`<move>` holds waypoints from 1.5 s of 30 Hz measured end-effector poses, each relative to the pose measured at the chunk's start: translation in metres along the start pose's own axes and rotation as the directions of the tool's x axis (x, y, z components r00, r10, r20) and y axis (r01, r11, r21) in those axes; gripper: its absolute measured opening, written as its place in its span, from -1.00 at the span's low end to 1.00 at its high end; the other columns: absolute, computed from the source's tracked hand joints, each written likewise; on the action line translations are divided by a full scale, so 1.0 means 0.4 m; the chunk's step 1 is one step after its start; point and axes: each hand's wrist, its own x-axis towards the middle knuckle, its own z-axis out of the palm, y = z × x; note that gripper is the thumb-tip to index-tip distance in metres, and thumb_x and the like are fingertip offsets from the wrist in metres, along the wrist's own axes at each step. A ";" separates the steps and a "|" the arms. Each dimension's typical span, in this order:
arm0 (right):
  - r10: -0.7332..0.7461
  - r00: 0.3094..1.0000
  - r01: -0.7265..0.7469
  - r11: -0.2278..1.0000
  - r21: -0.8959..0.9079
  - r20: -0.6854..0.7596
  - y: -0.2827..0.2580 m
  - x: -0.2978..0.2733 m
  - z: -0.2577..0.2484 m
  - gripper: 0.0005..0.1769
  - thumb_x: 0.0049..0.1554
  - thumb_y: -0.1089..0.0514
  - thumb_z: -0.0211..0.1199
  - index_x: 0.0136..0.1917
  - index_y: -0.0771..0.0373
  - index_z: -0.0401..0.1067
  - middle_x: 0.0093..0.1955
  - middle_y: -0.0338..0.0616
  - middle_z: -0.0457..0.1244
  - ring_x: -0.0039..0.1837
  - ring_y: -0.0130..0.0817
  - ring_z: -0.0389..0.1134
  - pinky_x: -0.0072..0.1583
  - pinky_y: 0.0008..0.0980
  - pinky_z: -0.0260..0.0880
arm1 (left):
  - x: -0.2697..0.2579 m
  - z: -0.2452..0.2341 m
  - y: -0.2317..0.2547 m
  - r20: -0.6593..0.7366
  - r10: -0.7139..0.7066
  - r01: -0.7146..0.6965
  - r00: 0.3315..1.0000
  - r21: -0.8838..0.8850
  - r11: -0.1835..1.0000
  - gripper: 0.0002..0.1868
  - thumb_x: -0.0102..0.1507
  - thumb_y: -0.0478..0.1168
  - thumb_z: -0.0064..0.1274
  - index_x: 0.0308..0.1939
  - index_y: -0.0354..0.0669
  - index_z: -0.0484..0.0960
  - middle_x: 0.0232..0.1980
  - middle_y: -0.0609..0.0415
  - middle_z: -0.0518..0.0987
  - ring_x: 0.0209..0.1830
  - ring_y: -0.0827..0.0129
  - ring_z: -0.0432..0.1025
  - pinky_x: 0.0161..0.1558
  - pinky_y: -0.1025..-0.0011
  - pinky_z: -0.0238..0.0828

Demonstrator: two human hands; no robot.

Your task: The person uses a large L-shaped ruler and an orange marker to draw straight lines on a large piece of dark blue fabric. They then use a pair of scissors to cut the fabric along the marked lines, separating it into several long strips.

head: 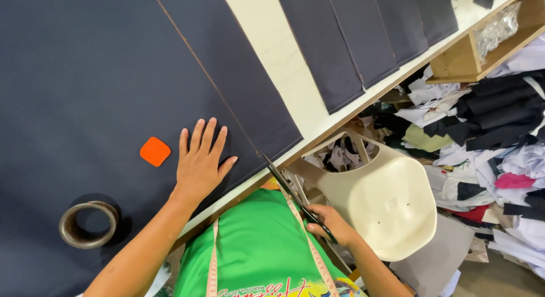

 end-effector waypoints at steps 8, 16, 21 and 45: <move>-0.201 0.975 0.202 0.979 0.006 -0.098 0.043 0.106 0.054 -0.28 0.12 -0.29 0.46 0.32 0.25 0.51 0.01 0.04 0.41 -0.22 -0.42 0.33 -0.32 -0.35 0.42 | -0.014 0.071 -0.017 -0.139 0.024 -0.033 0.990 -0.059 0.998 -0.25 0.41 0.31 -0.07 0.52 -0.07 0.46 0.62 -0.17 0.31 0.68 -0.12 0.08 0.58 -0.24 -0.28; -0.042 0.995 0.043 0.999 0.016 -0.092 0.063 0.057 0.043 -0.25 0.09 -0.25 0.48 0.36 0.25 0.43 0.12 0.06 0.36 -0.18 -0.36 0.38 -0.26 -0.31 0.50 | -0.017 0.063 -0.022 -0.101 0.019 -0.031 0.995 -0.117 0.993 -0.20 0.41 0.35 -0.08 0.55 -0.08 0.43 0.64 -0.18 0.27 0.69 -0.13 0.05 0.59 -0.26 -0.33; -0.044 0.994 0.045 0.999 0.010 -0.103 0.019 0.080 0.058 -0.29 0.11 -0.21 0.47 0.36 0.23 0.41 0.16 0.01 0.34 -0.16 -0.38 0.41 -0.21 -0.34 0.52 | -0.017 0.061 -0.023 -0.093 0.016 -0.029 0.996 -0.135 0.990 -0.21 0.41 0.34 -0.06 0.56 -0.09 0.43 0.65 -0.18 0.27 0.69 -0.13 0.04 0.58 -0.26 -0.35; 0.051 0.977 -0.063 0.997 -0.047 -0.207 -0.195 0.171 0.124 -0.43 0.11 -0.03 0.50 0.27 0.34 0.51 0.01 0.09 0.39 -0.30 -0.41 0.37 -0.28 -0.43 0.39 | -0.020 0.075 -0.023 -0.097 -0.008 -0.011 0.995 -0.193 0.981 -0.10 0.38 0.33 -0.02 0.62 -0.17 0.29 0.66 -0.19 0.25 0.71 -0.11 0.01 0.60 -0.24 -0.37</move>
